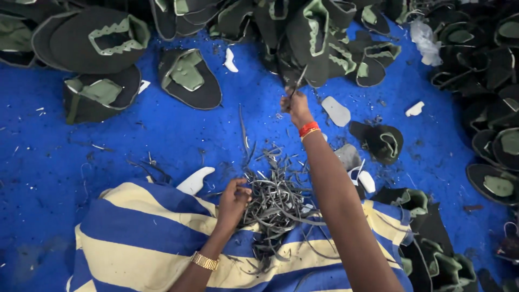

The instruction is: The person sits on a blue floor and uses scissors to trim excess material from the edges of several black shoes with green insoles. They handle the shoes one by one, cutting away loose threads and fabric scraps while working on a striped cloth.

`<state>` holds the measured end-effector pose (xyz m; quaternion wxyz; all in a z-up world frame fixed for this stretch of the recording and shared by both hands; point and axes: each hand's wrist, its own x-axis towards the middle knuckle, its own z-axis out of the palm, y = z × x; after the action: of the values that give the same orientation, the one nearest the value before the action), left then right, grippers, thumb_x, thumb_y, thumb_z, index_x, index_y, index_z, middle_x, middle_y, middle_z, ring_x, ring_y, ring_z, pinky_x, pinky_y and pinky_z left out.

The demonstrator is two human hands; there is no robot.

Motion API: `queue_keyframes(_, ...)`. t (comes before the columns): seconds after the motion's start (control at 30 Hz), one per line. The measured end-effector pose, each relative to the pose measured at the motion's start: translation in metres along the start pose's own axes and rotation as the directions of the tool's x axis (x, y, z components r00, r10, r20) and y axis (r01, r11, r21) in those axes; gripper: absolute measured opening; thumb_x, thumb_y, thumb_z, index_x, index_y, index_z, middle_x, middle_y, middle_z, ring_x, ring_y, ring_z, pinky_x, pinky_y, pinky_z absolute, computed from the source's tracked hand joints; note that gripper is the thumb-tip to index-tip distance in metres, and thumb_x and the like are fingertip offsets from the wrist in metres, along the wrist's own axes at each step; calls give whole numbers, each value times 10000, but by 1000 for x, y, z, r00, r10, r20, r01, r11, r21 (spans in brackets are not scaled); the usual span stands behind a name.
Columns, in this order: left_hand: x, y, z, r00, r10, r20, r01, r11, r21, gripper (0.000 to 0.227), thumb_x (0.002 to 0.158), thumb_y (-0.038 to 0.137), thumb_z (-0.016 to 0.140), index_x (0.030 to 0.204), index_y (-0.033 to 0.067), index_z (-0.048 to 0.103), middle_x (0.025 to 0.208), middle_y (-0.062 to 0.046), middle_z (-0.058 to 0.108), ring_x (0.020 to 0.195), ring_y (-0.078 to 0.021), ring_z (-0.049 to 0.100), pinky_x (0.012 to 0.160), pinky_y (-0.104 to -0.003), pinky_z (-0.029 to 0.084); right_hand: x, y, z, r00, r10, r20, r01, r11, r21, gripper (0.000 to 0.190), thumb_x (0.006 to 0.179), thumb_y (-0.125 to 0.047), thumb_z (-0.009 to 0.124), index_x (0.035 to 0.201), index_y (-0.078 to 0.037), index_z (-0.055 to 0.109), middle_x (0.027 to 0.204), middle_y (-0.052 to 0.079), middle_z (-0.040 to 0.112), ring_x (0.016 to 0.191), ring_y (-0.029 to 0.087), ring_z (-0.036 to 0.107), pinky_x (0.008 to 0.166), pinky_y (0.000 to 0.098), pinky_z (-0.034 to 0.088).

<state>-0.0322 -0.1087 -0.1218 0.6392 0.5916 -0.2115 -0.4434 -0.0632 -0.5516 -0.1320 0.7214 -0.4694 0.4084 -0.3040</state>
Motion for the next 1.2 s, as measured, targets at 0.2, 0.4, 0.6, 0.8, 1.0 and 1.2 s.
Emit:
queue_keyframes(0.2,1,2,1,1000,24,7,-24,1000,10,313,933,71,647,1241,48,598,946,-47,708,769,-109,687,649,-244,537,-69,47,-7,909,-405,94,416,884,-215,143,1015,-162,576,940,-41,593,719,82,629,577,170,586,485,324,441)
queue_keyframes(0.4,6,-6,-4,999,-7,-40,5,998,-66,460,932,171,668,1359,98,515,1054,-66,694,888,-132,673,711,-280,542,-283,49,16,906,-314,285,363,922,-138,155,1066,-195,608,1070,-47,561,819,12,583,713,117,572,642,274,466)
queue_keyframes(0.6,1,56,-2,972,-159,-175,101,949,-300,830,874,451,701,1557,202,300,1440,-88,500,1211,-212,513,934,-392,439,-456,85,2,983,63,174,-22,974,-223,197,912,-90,631,1089,-5,613,772,19,614,626,111,567,540,264,423)
queue_keyframes(0.8,26,7,-40,881,23,-473,-99,986,-135,830,923,549,734,1543,120,387,1533,-175,386,1358,-318,463,1116,-478,399,-545,67,36,953,301,38,-277,913,-301,348,867,-71,658,1211,-19,670,774,20,661,608,96,595,562,238,482)
queue_keyframes(1.0,36,13,-58,780,518,-350,-154,701,696,790,858,403,855,1509,172,471,1483,-284,459,1311,-472,484,1077,-538,425,-584,54,39,984,173,47,-162,970,-182,393,859,-73,655,1244,8,656,798,14,658,646,96,619,605,235,516)
queue_keyframes(1.2,5,55,-44,851,404,-335,-132,782,609,873,804,462,807,1496,117,400,1321,-271,540,1161,-495,540,1003,-568,426,-589,93,19,980,187,-68,-193,975,-107,350,884,-87,673,1220,6,640,752,35,643,618,113,611,563,238,465)
